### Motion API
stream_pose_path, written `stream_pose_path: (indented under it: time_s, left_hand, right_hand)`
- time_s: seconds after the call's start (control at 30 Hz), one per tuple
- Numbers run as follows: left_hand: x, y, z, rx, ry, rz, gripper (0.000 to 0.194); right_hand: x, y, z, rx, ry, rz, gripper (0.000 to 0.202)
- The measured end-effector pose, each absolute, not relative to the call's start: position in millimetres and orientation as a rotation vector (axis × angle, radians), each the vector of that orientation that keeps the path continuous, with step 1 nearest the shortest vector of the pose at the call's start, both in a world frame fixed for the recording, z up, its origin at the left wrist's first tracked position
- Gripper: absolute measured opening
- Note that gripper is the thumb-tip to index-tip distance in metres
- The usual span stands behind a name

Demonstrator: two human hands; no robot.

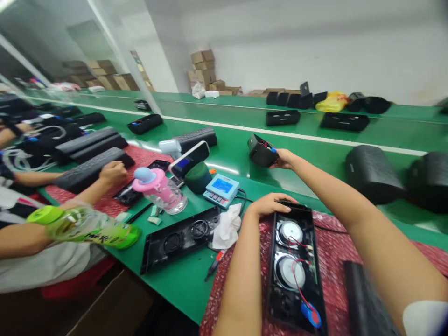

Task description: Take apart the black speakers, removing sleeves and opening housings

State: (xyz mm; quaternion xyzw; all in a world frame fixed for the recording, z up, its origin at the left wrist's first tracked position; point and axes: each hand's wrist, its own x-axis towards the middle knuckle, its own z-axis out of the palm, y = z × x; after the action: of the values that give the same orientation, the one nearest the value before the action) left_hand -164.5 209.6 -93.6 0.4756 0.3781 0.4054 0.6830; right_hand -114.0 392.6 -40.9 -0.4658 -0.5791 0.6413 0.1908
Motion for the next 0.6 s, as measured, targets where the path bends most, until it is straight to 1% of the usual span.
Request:
stream_pose_path:
  time_s: [0.1,0.13,0.23,0.27,0.33,0.43,0.6]
  left_hand:
    - [-164,208,-93,1.031,0.842,0.910,0.044]
    - [-165,207,-93,1.019,0.844,0.915,0.044]
    - [-167,205,-93,0.987,0.855,0.918,0.044]
    - [-168,204,-93,0.978,0.861,0.929,0.044]
    - [-170,204,-96,0.972,0.879,0.954,0.046]
    - [-172,206,-101,0.985,0.919,1.003,0.049]
    - [-180,197,-96,1.047,1.044,1.011,0.054]
  right_hand:
    - [-26,364,-22,-1.254,-1.545,1.743,0.014]
    - [5,349,-17,-1.249,-1.525,1.707,0.018]
    - [92,289,-6,-1.256,-1.492,1.582,0.045]
    - [115,266,-5,-1.258,-1.482,1.542,0.048]
    - [151,219,-8,-1.277,-1.445,1.484,0.048]
    - [177,159,-20,-1.338,-1.396,1.481,0.046]
    - [165,107,-42,-1.293,-1.463,1.486,0.053]
